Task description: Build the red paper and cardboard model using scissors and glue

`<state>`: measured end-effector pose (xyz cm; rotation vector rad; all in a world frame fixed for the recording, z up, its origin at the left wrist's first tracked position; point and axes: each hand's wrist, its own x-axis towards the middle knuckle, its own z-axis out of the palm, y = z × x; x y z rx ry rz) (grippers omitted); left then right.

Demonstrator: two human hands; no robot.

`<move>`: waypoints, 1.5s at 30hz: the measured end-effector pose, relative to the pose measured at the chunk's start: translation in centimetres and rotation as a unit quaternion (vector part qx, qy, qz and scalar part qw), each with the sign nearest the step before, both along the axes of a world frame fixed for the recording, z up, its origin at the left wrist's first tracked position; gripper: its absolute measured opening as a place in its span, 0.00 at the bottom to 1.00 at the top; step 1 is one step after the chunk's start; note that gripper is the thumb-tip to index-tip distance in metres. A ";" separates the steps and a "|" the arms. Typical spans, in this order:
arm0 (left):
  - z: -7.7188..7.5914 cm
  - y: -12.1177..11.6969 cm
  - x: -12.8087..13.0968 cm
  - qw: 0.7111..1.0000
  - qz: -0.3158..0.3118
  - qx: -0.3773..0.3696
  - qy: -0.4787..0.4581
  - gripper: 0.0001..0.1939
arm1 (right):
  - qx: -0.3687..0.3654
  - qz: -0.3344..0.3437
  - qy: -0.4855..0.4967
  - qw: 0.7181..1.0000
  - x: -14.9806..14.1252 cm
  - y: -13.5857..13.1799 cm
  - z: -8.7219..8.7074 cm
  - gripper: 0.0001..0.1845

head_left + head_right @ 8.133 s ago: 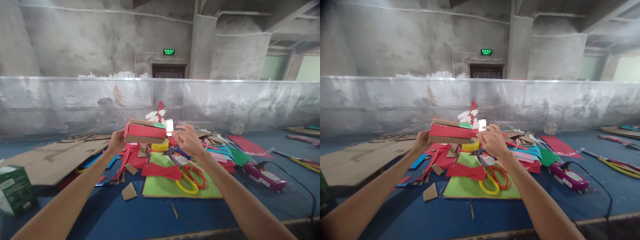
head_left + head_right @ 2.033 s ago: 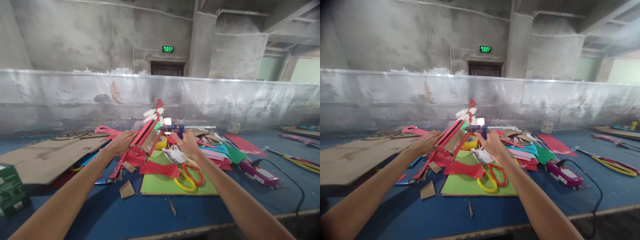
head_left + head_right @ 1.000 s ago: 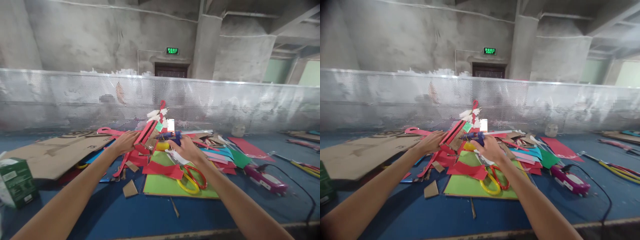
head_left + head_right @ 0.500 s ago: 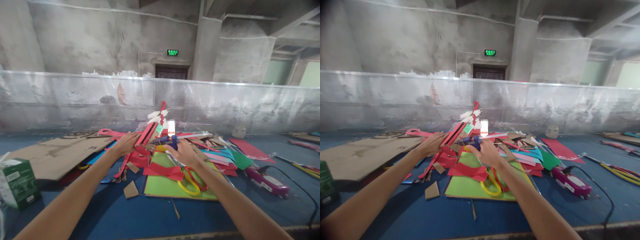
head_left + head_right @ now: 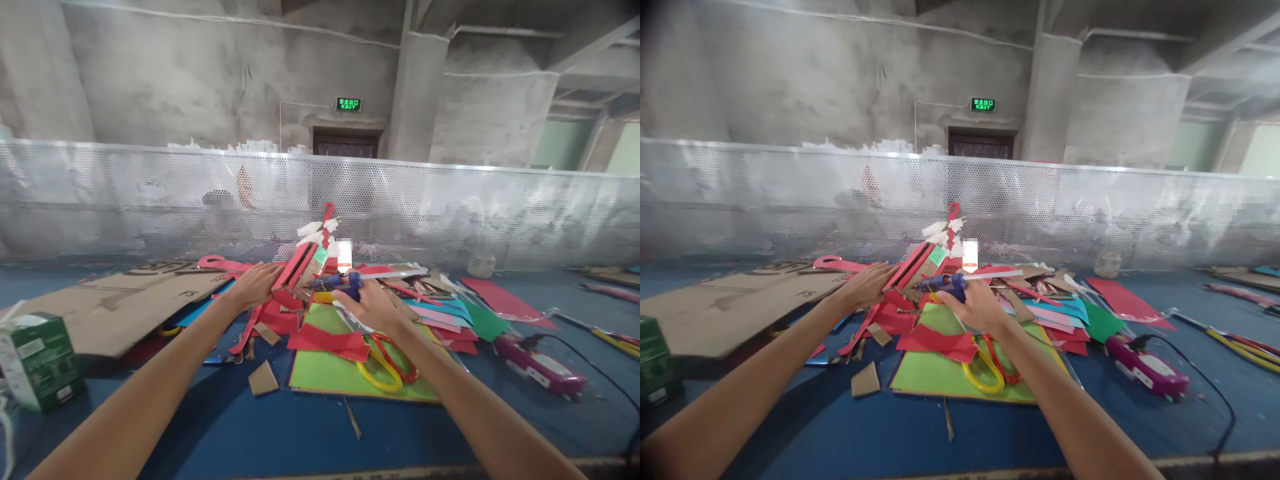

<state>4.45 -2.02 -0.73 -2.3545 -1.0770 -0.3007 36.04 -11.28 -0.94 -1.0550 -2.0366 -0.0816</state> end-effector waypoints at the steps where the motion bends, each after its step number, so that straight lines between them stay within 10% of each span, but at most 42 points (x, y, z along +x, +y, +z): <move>1: 0.0 -0.1 0.1 1.000 -0.005 0.002 0.000 0.32 | 0.008 -0.004 -0.005 1.000 -0.1 0.1 0.0 0.20; 45: -0.4 1.2 -1.7 0.999 -0.004 0.020 -0.038 0.21 | -0.021 -0.001 0.005 1.000 0.1 -0.2 0.3 0.22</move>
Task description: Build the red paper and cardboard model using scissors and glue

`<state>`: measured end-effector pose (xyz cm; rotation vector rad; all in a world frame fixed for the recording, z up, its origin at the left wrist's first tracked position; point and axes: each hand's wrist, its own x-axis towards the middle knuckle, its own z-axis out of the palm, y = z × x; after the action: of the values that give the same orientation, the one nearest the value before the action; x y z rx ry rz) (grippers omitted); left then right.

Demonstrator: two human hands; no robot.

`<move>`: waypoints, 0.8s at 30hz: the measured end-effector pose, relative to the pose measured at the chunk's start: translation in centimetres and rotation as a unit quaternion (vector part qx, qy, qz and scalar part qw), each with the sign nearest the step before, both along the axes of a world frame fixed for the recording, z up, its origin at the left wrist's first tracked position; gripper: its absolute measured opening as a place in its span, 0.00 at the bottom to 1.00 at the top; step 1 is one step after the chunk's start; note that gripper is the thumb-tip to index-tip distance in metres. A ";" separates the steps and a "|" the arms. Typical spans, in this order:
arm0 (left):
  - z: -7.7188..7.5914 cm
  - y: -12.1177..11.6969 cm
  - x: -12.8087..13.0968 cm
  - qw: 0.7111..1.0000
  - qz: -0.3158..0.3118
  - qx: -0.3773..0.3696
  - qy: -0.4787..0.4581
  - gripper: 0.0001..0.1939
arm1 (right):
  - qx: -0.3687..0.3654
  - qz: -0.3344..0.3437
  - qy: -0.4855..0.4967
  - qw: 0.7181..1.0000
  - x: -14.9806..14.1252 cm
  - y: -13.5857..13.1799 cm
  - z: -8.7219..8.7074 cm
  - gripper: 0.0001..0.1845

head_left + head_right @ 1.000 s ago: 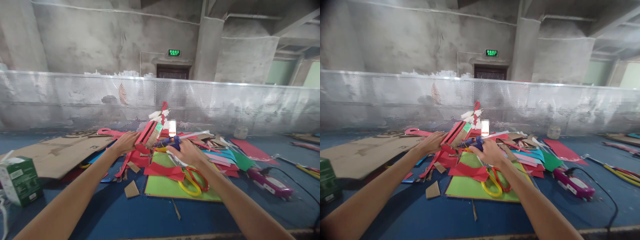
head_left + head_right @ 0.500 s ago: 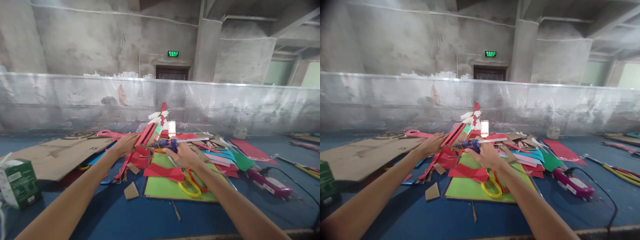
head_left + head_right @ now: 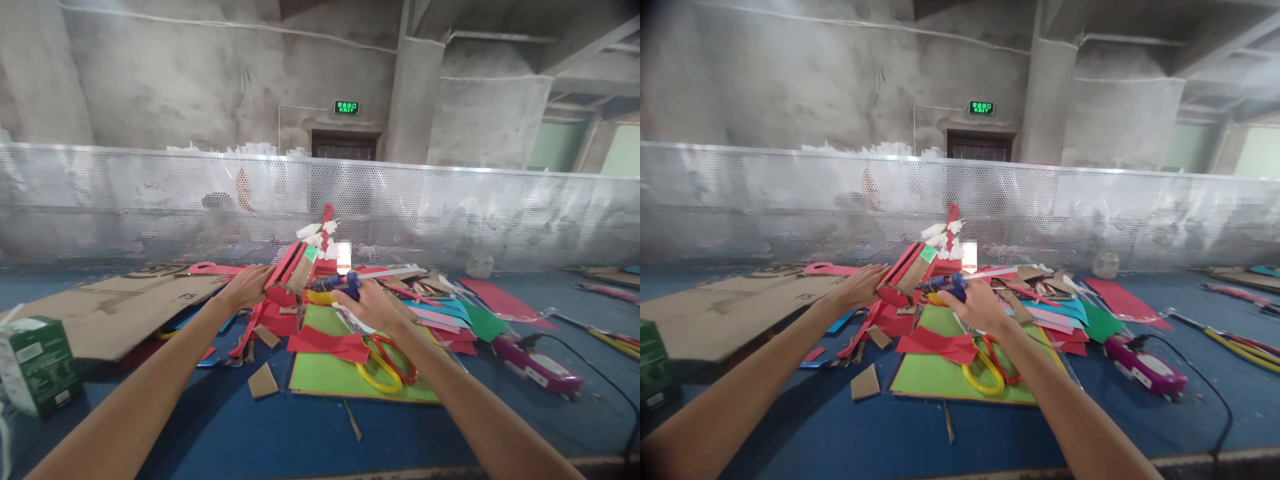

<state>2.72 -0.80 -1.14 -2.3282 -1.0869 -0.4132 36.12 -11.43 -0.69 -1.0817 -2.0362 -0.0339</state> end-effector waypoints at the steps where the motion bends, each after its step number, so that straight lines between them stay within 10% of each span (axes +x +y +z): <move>1: 0.1 -0.1 0.0 1.000 0.001 0.000 -0.002 0.21 | -0.010 0.010 0.023 1.000 0.1 0.0 0.1 0.21; 24: 0.8 -0.7 0.9 0.999 -0.038 -0.020 -0.001 0.22 | 0.009 -0.006 -0.005 1.000 0.7 0.7 0.2 0.21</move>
<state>3.58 -1.52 -0.39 -2.4104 -1.0179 -0.4266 36.83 -10.78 -0.50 -1.0850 -2.0347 -0.0642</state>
